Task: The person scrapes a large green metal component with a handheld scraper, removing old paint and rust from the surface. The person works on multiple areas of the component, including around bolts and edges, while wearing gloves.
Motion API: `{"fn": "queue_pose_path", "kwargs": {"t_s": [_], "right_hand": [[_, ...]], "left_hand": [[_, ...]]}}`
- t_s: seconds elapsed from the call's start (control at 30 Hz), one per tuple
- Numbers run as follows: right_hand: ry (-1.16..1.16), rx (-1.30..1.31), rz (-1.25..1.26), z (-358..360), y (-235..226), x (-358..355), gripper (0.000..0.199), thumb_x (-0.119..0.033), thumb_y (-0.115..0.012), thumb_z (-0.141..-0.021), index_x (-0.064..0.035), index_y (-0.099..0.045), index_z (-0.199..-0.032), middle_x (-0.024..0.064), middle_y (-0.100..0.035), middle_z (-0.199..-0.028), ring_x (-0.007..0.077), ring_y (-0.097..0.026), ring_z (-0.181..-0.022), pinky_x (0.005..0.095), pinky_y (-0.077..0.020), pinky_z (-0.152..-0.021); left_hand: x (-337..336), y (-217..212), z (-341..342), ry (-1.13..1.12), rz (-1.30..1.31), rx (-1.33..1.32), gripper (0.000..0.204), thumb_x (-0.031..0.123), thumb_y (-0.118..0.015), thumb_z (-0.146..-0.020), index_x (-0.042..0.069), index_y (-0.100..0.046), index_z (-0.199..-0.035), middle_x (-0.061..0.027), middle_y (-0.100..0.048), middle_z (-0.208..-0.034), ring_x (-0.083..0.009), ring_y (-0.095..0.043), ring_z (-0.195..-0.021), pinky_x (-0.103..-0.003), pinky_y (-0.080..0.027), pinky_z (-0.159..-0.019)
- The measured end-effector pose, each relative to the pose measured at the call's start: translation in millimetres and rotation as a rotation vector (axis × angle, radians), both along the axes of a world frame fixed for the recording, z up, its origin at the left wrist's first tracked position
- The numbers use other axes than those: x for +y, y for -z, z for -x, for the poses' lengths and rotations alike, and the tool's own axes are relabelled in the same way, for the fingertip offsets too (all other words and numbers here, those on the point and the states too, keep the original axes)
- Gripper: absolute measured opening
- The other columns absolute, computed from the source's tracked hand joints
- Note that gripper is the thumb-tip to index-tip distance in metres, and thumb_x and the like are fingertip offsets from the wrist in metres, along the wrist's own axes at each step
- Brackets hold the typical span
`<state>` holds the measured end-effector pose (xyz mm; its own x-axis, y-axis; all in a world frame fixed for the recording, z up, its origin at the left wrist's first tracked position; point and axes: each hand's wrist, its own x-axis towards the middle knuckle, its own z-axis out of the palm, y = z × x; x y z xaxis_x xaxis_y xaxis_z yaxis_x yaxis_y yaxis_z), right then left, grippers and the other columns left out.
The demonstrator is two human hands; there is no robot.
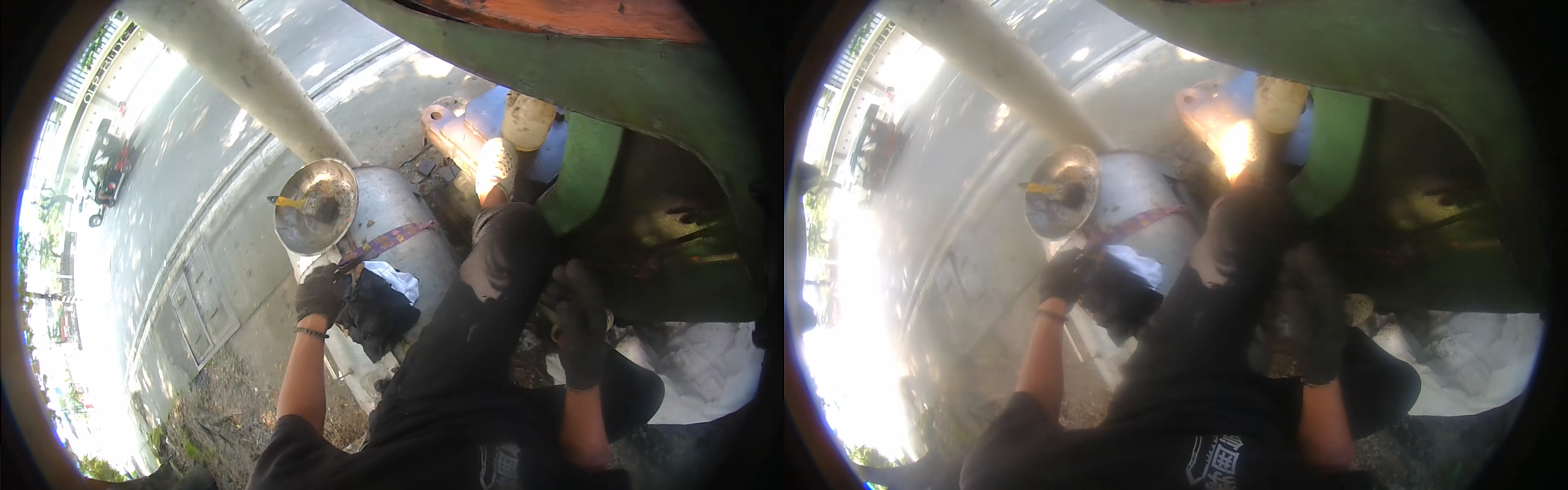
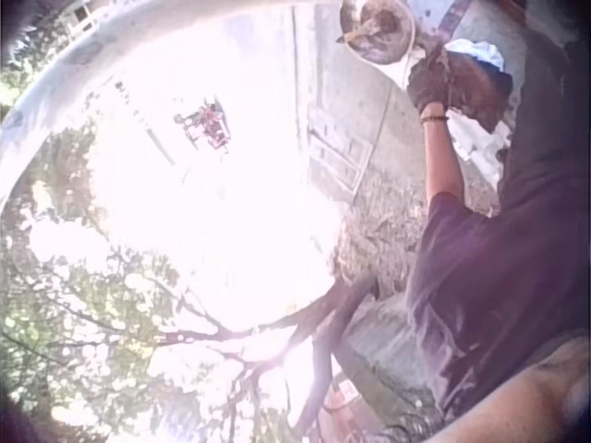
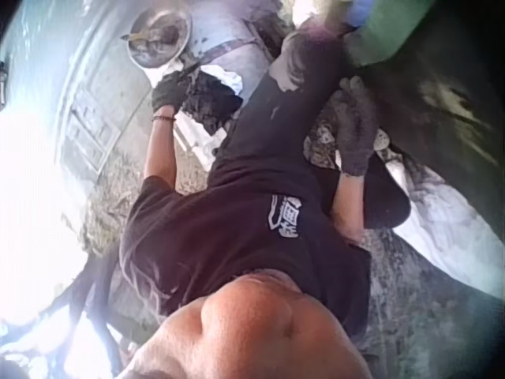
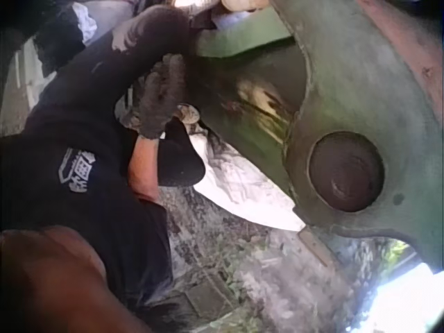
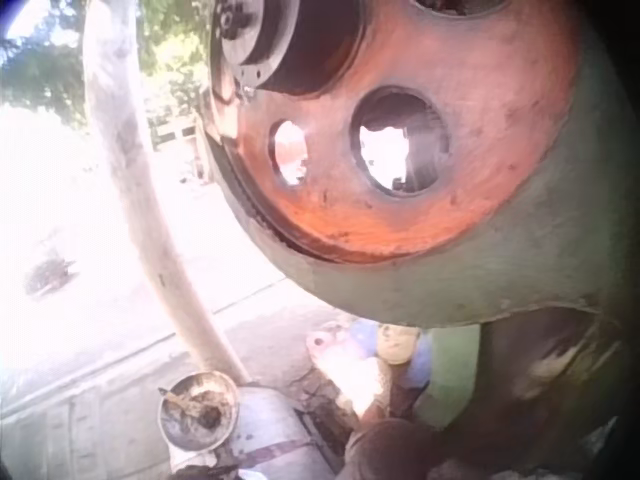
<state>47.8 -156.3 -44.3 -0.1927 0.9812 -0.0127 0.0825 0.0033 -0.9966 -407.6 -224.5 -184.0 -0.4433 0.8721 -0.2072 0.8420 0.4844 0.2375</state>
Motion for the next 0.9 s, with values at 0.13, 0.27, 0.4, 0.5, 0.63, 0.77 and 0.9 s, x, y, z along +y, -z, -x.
{"fn": "queue_pose_path", "kwargs": {"t_s": [0.13, 0.27, 0.4, 0.5, 0.63, 0.77, 0.9], "right_hand": [[-0.047, -0.023, -0.098, -3, 21, -11, 0.050, -0.001, -0.056, -0.107, 0.0000, -0.051, -0.156, 0.0153, -0.061, -0.151, 0.0238, -0.063, -0.135, 0.0360, -0.0534, -0.113], [-0.032, 0.070, -0.036, -1, 17, -24, 0.047, 0.004, -0.057, -0.106, 0.0026, -0.053, -0.153, 0.0157, -0.061, -0.151, 0.0276, -0.059, -0.143, 0.0406, -0.0475, -0.122], [-0.015, -0.008, -0.045, -1, 10, -32, 0.044, 0.005, -0.056, -0.105, 0.0029, -0.057, -0.150, 0.0166, -0.063, -0.148, 0.0281, -0.060, -0.141, 0.0405, -0.0484, -0.121], [-0.052, -0.386, -0.360, -5, 21, -38, 0.040, 0.000, -0.058, -0.106, 0.0023, -0.061, -0.146, 0.0185, -0.065, -0.145, 0.0301, -0.063, -0.139, 0.0412, -0.0496, -0.119], [-0.093, -0.579, -0.605, 16, -25, -36, 0.042, -0.010, -0.063, -0.106, 0.0033, -0.060, -0.145, 0.0216, -0.066, -0.143, 0.0344, -0.065, -0.135, 0.0438, -0.0483, -0.119], [-0.047, -0.406, -0.549, 26, -68, -45, 0.052, -0.019, -0.068, -0.104, 0.0051, -0.054, -0.149, 0.0229, -0.066, -0.142, 0.0371, -0.062, -0.137, 0.0457, -0.0445, -0.120], [0.162, -0.288, -0.413, 23, -87, -60, 0.066, -0.018, -0.070, -0.103, 0.0057, -0.043, -0.159, 0.0244, -0.060, -0.150, 0.0366, -0.060, -0.139, 0.0449, -0.0431, -0.121]], "left_hand": [[-3, 48, 24, 0.147, 0.062, 0.193, 0.030, 0.038, -0.063, -0.101, 0.012, -0.072, -0.113, -0.0170, -0.077, -0.107, -0.0394, -0.075, -0.100, -0.052, -0.058, -0.088], [3, 34, 24, 0.213, 0.193, 0.190, 0.028, 0.035, -0.060, -0.104, 0.013, -0.072, -0.117, -0.0173, -0.077, -0.107, -0.0393, -0.074, -0.102, -0.052, -0.058, -0.087], [-7, 7, 30, 0.342, -0.099, 0.076, 0.027, 0.032, -0.058, -0.107, 0.011, -0.073, -0.114, -0.0202, -0.076, -0.109, -0.0404, -0.073, -0.105, -0.053, -0.058, -0.088], [-3, -85, -27, 0.252, -0.327, -0.307, 0.026, 0.030, -0.062, -0.107, 0.006, -0.071, -0.103, -0.0172, -0.073, -0.096, -0.0372, -0.071, -0.089, -0.048, -0.055, -0.079], [19, -127, -83, 0.504, -0.701, -0.497, 0.022, 0.022, -0.063, -0.106, 0.002, -0.070, -0.105, -0.0138, -0.069, -0.089, -0.0308, -0.067, -0.079, -0.044, -0.054, -0.073], [54, -176, -153, 0.578, -0.607, -0.907, 0.021, 0.017, -0.063, -0.104, 0.000, -0.072, -0.113, -0.0173, -0.072, -0.105, -0.0301, -0.071, -0.082, -0.042, -0.058, -0.074], [72, -212, -229, 0.896, -0.856, -0.494, 0.020, 0.018, -0.073, -0.094, 0.004, -0.074, -0.109, -0.0173, -0.073, -0.106, -0.0351, -0.072, -0.089, -0.044, -0.058, -0.072]]}}
